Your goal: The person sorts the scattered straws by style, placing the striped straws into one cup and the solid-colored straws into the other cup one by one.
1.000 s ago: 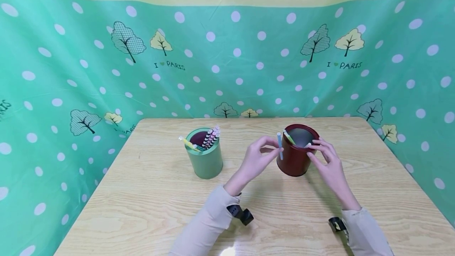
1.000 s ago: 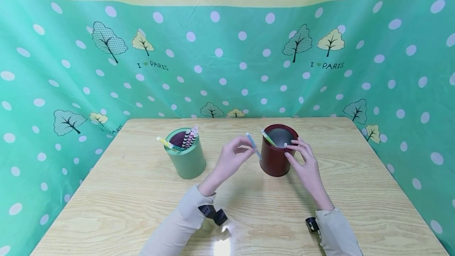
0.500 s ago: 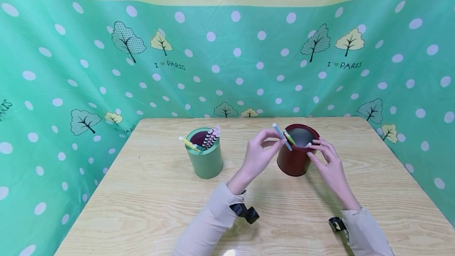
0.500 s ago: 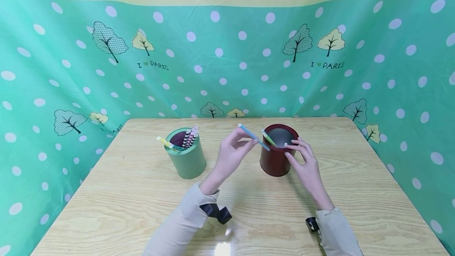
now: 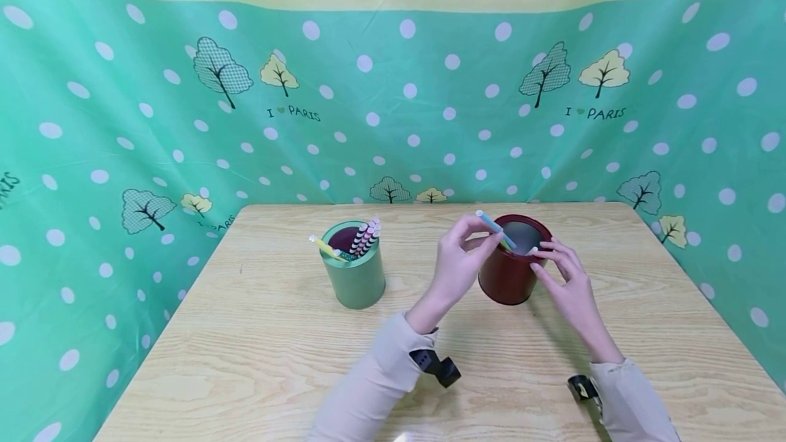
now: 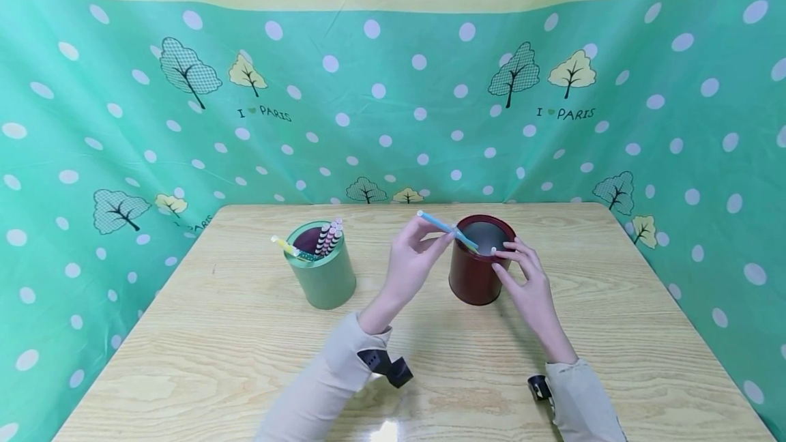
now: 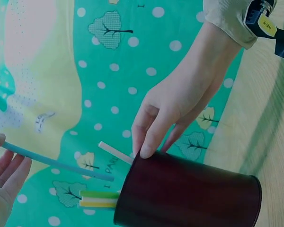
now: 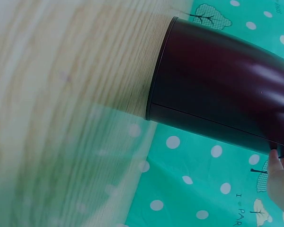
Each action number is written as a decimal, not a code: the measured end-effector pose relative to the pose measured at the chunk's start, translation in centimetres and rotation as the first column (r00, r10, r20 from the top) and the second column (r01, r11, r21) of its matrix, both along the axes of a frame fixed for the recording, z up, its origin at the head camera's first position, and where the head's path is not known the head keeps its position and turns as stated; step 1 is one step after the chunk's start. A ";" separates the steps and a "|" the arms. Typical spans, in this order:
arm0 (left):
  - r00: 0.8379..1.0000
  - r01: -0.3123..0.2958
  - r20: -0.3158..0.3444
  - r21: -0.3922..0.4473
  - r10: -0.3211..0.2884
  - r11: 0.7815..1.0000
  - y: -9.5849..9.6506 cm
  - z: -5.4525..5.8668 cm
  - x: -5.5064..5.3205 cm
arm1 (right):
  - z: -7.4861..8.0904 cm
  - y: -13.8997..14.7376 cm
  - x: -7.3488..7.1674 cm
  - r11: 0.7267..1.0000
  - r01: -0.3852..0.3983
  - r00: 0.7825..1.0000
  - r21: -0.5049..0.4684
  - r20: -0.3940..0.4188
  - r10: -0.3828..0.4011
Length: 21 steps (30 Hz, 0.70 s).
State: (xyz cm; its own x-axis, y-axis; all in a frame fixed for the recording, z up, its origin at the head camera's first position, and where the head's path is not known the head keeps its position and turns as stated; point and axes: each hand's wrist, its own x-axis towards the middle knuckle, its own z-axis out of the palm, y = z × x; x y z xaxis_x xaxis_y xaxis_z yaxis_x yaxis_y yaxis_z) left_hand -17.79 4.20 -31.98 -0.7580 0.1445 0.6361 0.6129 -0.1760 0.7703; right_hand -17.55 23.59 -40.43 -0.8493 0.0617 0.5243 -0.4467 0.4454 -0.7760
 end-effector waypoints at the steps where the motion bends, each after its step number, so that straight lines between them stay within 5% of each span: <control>1: 1.000 -0.001 0.004 -0.005 0.001 1.000 0.1 -0.1 0.0 | 0.3 -0.2 0.2 1.000 0.002 1.000 0.001 0.001 -0.002; 21: 0.999 -0.002 0.034 -0.096 0.006 0.995 1.4 -1.3 -0.9 | -0.7 0.3 -0.4 1.000 -0.009 0.999 -0.017 -0.037 0.008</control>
